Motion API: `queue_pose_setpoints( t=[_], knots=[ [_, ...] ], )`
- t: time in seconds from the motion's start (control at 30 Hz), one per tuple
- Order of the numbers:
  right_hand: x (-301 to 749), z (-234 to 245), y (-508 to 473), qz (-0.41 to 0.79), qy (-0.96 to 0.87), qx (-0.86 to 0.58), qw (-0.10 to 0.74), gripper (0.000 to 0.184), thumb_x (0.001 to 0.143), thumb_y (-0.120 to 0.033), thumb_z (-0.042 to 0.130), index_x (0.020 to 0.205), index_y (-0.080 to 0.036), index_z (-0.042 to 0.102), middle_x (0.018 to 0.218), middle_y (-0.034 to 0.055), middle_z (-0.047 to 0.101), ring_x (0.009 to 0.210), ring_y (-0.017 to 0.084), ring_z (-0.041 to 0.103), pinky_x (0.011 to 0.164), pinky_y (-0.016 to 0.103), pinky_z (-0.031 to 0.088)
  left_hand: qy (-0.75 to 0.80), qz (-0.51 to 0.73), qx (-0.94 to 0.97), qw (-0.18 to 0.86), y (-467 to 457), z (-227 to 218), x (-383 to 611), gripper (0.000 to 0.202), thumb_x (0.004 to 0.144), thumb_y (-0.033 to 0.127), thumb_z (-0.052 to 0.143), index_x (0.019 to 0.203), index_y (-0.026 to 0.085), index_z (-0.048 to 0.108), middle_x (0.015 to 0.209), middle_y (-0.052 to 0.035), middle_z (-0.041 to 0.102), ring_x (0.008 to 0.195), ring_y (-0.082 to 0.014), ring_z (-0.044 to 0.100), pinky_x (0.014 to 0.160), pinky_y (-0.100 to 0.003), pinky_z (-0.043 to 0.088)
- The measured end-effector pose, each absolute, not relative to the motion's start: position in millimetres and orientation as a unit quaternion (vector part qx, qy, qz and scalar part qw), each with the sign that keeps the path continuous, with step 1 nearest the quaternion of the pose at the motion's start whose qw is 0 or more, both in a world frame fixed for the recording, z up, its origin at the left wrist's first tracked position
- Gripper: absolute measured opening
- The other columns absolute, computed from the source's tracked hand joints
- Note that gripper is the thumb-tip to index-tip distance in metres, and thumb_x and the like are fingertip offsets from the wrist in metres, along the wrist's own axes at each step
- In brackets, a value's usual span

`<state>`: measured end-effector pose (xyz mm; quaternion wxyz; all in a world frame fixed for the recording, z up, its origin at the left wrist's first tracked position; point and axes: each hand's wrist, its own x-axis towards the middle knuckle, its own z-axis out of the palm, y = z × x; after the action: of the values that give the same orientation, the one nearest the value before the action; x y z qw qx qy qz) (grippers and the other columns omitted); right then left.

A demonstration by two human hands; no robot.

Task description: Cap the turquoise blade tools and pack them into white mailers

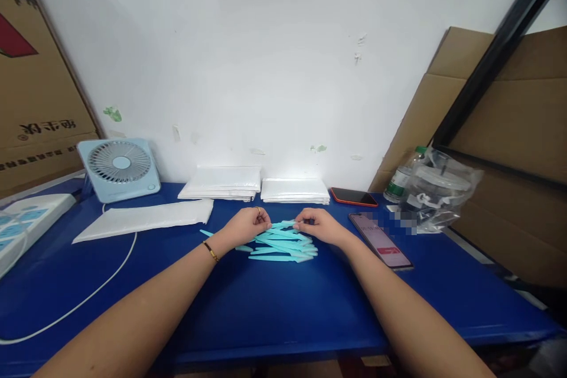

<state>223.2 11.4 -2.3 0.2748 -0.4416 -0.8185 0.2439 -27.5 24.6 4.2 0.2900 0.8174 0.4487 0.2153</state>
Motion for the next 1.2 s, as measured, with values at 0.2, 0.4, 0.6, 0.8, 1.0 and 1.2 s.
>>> queue_pose_setpoints(
  t=[0.2, 0.4, 0.6, 0.8, 1.0, 1.2],
  knots=[
    [216.5, 1.1, 9.7, 0.255, -0.798, -0.456, 0.301, 0.031, 0.076, -0.043, 0.061, 0.094, -0.018, 0.068, 0.079, 0.0031, 0.065, 0.065, 0.014, 0.054, 0.058, 0.024, 0.041, 0.447, 0.226, 0.818, 0.281, 27.2, 2.1, -27.4, 0.026, 0.077, 0.043, 0.050, 0.081, 0.020, 0.061, 0.072, -0.0010, 0.062, 0.065, -0.0144, 0.056, 0.054, -0.023, 0.040],
    [228.6, -6.3, 24.3, 0.238, -0.767, -0.494, 0.334, 0.029, 0.076, -0.043, 0.060, 0.082, -0.017, 0.070, 0.075, 0.0041, 0.066, 0.067, 0.016, 0.056, 0.061, 0.027, 0.042, 0.482, 0.226, 0.816, 0.226, 34.8, 0.5, -28.8, 0.025, 0.079, 0.043, 0.050, 0.080, 0.020, 0.062, 0.072, -0.0014, 0.064, 0.065, -0.0157, 0.057, 0.053, -0.024, 0.038],
    [244.4, -16.8, 37.6, 0.151, -0.763, -0.552, 0.301, 0.026, 0.075, -0.042, 0.062, 0.085, -0.020, 0.071, 0.079, 0.0033, 0.063, 0.067, 0.016, 0.054, 0.064, 0.029, 0.042, 0.489, 0.205, 0.828, 0.181, 41.5, -5.5, -29.0, 0.022, 0.078, 0.040, 0.053, 0.084, 0.021, 0.063, 0.083, -0.0028, 0.065, 0.077, -0.0175, 0.060, 0.062, -0.025, 0.042],
    [219.5, -13.4, 32.4, 0.093, -0.833, -0.482, 0.256, 0.017, 0.075, -0.036, 0.065, 0.086, -0.024, 0.070, 0.092, 0.0053, 0.056, 0.092, 0.021, 0.052, 0.080, 0.034, 0.040, 0.457, 0.200, 0.859, 0.114, 32.8, -1.5, -22.5, 0.023, 0.073, 0.044, 0.060, 0.084, 0.024, 0.065, 0.089, -0.0017, 0.064, 0.085, -0.0194, 0.059, 0.067, -0.026, 0.040],
    [215.0, -10.5, 29.1, 0.178, -0.823, -0.485, 0.236, 0.020, 0.070, -0.038, 0.069, 0.077, -0.020, 0.068, 0.090, 0.0043, 0.056, 0.089, 0.020, 0.053, 0.078, 0.032, 0.041, 0.444, 0.167, 0.871, 0.127, 32.3, -0.6, -18.5, 0.019, 0.078, 0.035, 0.054, 0.071, 0.022, 0.065, 0.076, 0.0004, 0.067, 0.073, -0.0166, 0.060, 0.065, -0.027, 0.036],
    [227.1, -6.3, 30.4, 0.250, -0.791, -0.489, 0.269, 0.025, 0.068, -0.042, 0.069, 0.072, -0.018, 0.068, 0.086, 0.0033, 0.059, 0.077, 0.017, 0.055, 0.068, 0.027, 0.042, 0.454, 0.171, 0.872, 0.058, 33.4, 6.6, -20.5, 0.020, 0.081, 0.030, 0.051, 0.071, 0.020, 0.066, 0.081, -0.0033, 0.068, 0.080, -0.0195, 0.059, 0.071, -0.031, 0.035]
  ],
)
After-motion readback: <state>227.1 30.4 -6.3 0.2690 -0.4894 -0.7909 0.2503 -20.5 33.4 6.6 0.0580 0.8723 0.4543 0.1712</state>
